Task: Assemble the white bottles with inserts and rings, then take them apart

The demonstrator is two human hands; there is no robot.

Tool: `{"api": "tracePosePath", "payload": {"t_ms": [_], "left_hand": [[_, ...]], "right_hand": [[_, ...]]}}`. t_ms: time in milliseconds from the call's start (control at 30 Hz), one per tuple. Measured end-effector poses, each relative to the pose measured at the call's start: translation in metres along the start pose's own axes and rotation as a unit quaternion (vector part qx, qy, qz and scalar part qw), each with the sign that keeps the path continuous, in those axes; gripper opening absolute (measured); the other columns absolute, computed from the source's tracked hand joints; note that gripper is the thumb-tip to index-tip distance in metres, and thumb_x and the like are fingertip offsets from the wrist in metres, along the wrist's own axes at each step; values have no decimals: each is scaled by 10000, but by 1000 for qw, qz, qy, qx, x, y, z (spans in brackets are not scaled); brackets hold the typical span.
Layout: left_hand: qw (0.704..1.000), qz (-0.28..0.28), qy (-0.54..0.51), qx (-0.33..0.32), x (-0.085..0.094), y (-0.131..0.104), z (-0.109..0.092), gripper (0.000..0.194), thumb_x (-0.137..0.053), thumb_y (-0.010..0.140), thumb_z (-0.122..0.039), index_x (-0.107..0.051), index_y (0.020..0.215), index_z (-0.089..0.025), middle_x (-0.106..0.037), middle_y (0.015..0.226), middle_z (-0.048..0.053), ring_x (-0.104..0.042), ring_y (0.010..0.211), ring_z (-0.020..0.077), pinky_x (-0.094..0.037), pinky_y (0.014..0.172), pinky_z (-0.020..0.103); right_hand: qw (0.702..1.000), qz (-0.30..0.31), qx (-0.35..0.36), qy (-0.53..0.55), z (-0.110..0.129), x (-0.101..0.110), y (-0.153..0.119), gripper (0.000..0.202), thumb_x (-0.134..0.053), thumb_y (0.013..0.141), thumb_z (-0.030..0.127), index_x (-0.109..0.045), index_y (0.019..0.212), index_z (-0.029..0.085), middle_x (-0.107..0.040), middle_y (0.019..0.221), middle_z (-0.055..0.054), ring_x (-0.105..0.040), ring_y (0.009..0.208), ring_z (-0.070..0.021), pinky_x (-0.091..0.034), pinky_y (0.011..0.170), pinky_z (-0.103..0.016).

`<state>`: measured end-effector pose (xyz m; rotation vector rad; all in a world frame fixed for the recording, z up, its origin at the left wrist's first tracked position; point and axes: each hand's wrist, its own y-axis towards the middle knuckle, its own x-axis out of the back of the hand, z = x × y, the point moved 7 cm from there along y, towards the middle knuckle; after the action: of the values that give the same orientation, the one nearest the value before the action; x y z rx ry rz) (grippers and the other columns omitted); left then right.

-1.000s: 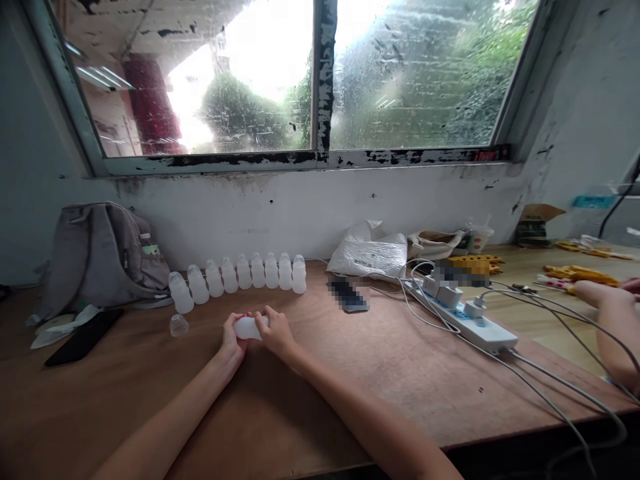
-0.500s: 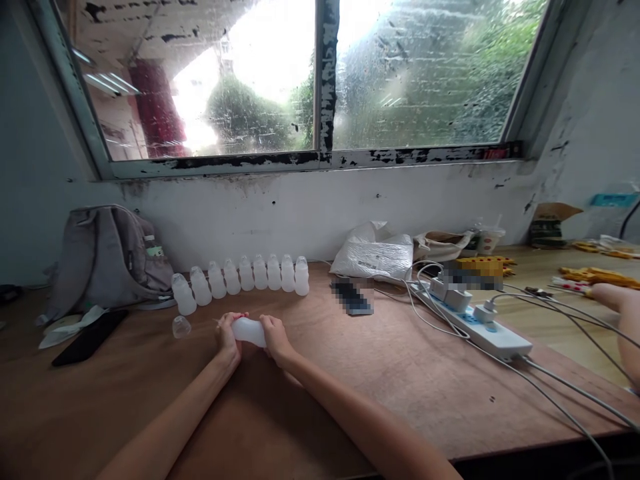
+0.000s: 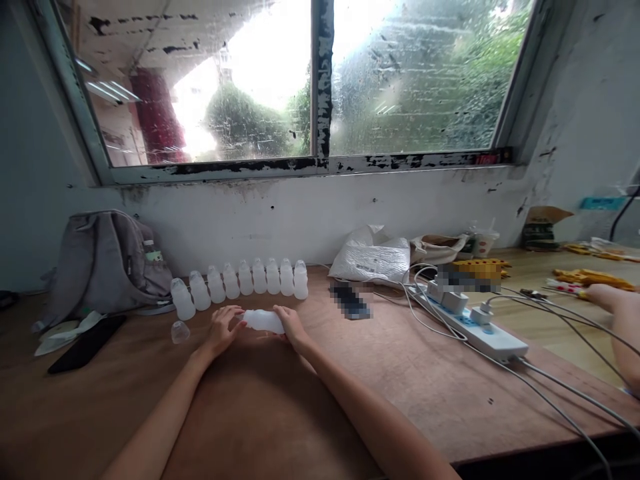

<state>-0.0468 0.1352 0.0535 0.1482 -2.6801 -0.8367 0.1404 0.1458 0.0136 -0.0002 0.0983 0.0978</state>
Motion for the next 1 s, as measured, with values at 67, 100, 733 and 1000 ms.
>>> {"api": "tracePosePath", "payload": {"t_ms": [67, 100, 733, 1000], "left_hand": [[991, -33, 122, -43, 15, 2, 5, 136, -642, 624, -255, -628, 759, -242, -609, 914, 65, -495, 953, 255, -231, 944, 359], [980, -62, 182, -52, 25, 3, 7, 117, -600, 662, -237, -620, 778, -236, -599, 936, 71, -488, 967, 258, -204, 955, 381], [930, -288, -93, 207, 68, -3, 79, 184, -512, 711, -270, -528, 876, -191, -590, 789, 27, -586, 765, 149, -445, 679, 253], [872, -153, -341, 316, -12, -12, 63, 330, -468, 749, -416, -580, 714, -107, -538, 602, 10, -470, 414, 65, -396, 421, 201]], "right_hand": [[1000, -21, 4, -2, 0, 9, 4, 285, -430, 753, 434, -475, 711, 156, -465, 366, 29, -330, 244, -74, -185, 234, -169], [999, -31, 6, -3, 0, 14, 7, 284, -426, 756, 434, -475, 716, 157, -465, 365, 30, -334, 244, -76, -193, 235, -171], [994, -104, -1, 15, -12, 52, 28, 392, -382, 766, 443, -503, 936, 110, -469, 373, 29, -335, 236, -86, -202, 225, -181], [999, -31, 45, -5, -2, 36, 19, 340, -389, 760, 457, -501, 818, 141, -491, 418, 29, -363, 262, -74, -219, 240, -172]]}}
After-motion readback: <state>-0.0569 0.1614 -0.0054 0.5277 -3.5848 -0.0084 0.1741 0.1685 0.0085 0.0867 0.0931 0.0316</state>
